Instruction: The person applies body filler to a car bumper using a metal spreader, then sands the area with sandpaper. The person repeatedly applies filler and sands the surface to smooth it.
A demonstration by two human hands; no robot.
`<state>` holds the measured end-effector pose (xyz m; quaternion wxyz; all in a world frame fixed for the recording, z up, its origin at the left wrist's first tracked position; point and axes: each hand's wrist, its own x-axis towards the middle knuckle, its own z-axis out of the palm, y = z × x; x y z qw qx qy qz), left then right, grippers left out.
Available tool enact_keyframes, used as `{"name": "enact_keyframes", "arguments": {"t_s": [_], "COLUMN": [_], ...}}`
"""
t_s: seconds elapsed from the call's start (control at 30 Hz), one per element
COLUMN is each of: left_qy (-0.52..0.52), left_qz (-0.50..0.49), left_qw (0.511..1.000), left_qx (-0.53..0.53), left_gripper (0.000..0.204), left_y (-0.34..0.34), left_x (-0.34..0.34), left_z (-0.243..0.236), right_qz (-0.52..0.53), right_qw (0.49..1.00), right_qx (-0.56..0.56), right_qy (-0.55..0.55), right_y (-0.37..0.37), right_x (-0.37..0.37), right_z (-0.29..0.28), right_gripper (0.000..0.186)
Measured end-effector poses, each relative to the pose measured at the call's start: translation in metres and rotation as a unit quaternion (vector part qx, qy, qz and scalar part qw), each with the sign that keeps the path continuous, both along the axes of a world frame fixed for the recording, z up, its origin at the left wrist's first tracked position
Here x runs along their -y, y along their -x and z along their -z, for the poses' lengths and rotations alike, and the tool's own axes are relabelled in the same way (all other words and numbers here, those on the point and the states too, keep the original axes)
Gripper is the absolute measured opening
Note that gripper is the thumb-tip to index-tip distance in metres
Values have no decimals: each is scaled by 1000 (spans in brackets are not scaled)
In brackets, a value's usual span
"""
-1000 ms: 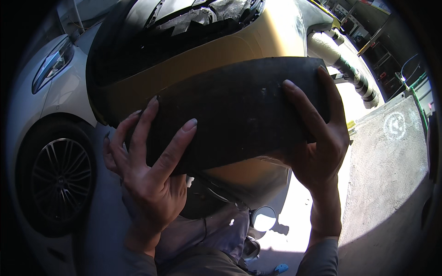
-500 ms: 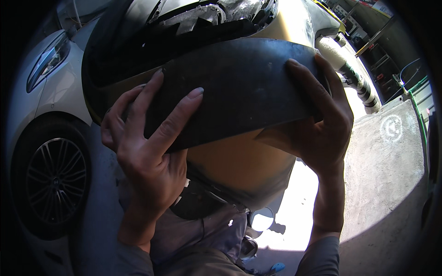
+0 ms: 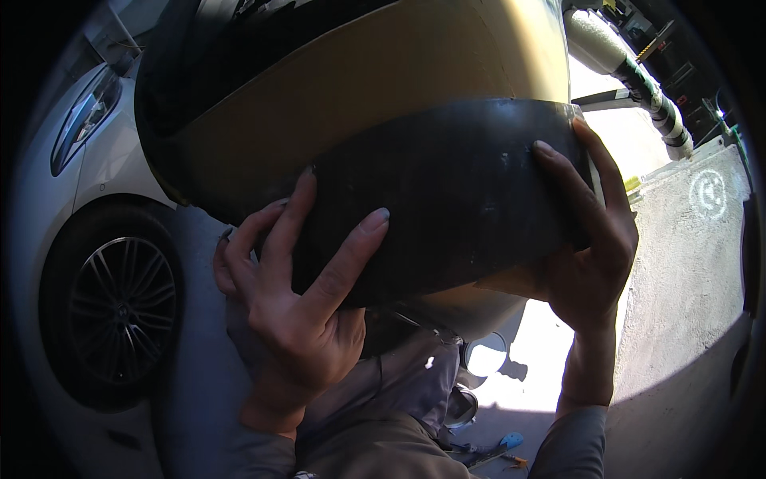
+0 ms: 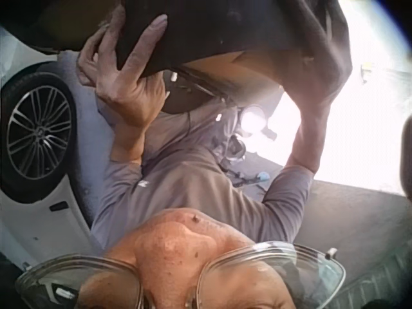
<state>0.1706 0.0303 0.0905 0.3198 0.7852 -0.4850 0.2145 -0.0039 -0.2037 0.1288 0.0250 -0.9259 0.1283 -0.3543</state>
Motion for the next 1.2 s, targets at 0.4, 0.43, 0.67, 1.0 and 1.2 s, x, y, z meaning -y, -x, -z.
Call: {"name": "enact_keyframes", "arguments": {"t_s": [0.4,0.43,0.67,1.0,1.2], "left_qy": [-32,-36,-59,-118,-239], "left_qz": [44,47,42,366,424], "left_qw": [995,995,995,881,471], "left_qx": [-78,-84,-71,-274,-736], "left_gripper": [71,70,66,31,48], "left_y": [63,67,97,132,170], "left_x": [-22,-23,-30,-14,52], "left_z": [65,70,73,38,97], "right_qz": [48,46,72,97,367], "right_qw": [997,996,993,968,615], "right_qx": [-11,-3,-49,188,268], "right_qy": [-67,-75,-82,-132,-644], "right_y": [61,65,93,296,373], "right_x": [-30,-31,-45,-80,-76], "right_z": [56,60,62,-1,58], "right_gripper": [60,59,55,51,29]}}
